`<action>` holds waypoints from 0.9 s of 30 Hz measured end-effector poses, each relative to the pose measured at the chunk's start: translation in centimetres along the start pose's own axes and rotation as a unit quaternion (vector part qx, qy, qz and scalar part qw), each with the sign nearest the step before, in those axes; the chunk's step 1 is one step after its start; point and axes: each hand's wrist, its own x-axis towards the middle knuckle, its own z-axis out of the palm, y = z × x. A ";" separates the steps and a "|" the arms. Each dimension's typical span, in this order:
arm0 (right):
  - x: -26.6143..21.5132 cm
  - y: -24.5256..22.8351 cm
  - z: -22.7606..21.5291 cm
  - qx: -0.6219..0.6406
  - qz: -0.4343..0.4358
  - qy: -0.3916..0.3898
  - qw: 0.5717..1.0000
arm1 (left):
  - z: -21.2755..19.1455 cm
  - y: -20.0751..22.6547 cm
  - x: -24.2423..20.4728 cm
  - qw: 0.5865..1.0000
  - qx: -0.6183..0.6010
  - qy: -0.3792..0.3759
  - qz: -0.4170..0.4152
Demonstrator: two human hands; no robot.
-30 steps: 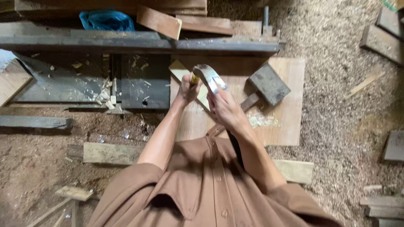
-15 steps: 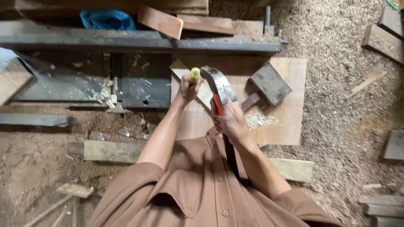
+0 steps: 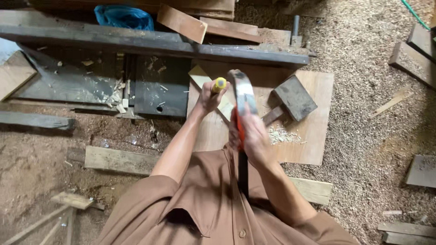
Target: The person repeatedly strikes a small wooden block with a hammer while holding it steady with the left hand. The action is continuous and focused on the same piece of wood throughout the clip.
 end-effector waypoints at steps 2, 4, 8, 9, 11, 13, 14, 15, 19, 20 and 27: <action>-0.5 0.9 -0.3 0.044 0.032 0.020 0.998 | -0.1 0.0 0.0 1.000 0.019 0.002 0.019; -0.8 1.7 -0.2 0.047 0.064 0.019 0.997 | 0.0 -0.1 0.2 1.000 0.025 -0.005 0.017; -1.9 2.1 0.6 0.007 0.052 -0.023 0.998 | -0.1 -0.7 0.7 0.998 0.053 -0.028 -0.010; -2.5 2.1 0.7 0.006 0.032 -0.029 0.999 | 0.0 -1.0 0.6 0.997 0.067 -0.034 -0.015; -3.6 1.8 0.9 -0.007 0.004 -0.019 1.000 | 0.0 -1.4 0.6 0.999 0.036 -0.023 0.009; -4.1 1.6 1.3 -0.017 -0.007 -0.017 1.000 | -0.4 -1.6 -0.2 1.000 0.016 -0.013 0.013; -3.7 1.5 1.3 -0.024 -0.011 -0.017 1.000 | -0.4 -1.7 -0.1 1.000 0.011 -0.011 0.012; -3.4 1.4 1.3 -0.030 -0.016 -0.018 0.999 | -0.3 -1.6 0.0 1.000 0.005 -0.009 0.012; -2.1 1.9 1.6 -0.034 0.107 0.065 0.992 | -0.2 -0.7 -0.1 1.000 0.015 -0.009 -0.013; -2.2 2.1 1.5 -0.061 0.106 0.077 0.990 | -0.2 -0.4 -0.1 1.000 0.014 -0.006 0.015; -3.0 1.7 1.9 -0.093 0.041 0.083 0.991 | -0.2 1.4 -0.2 1.000 -0.002 -0.015 -0.010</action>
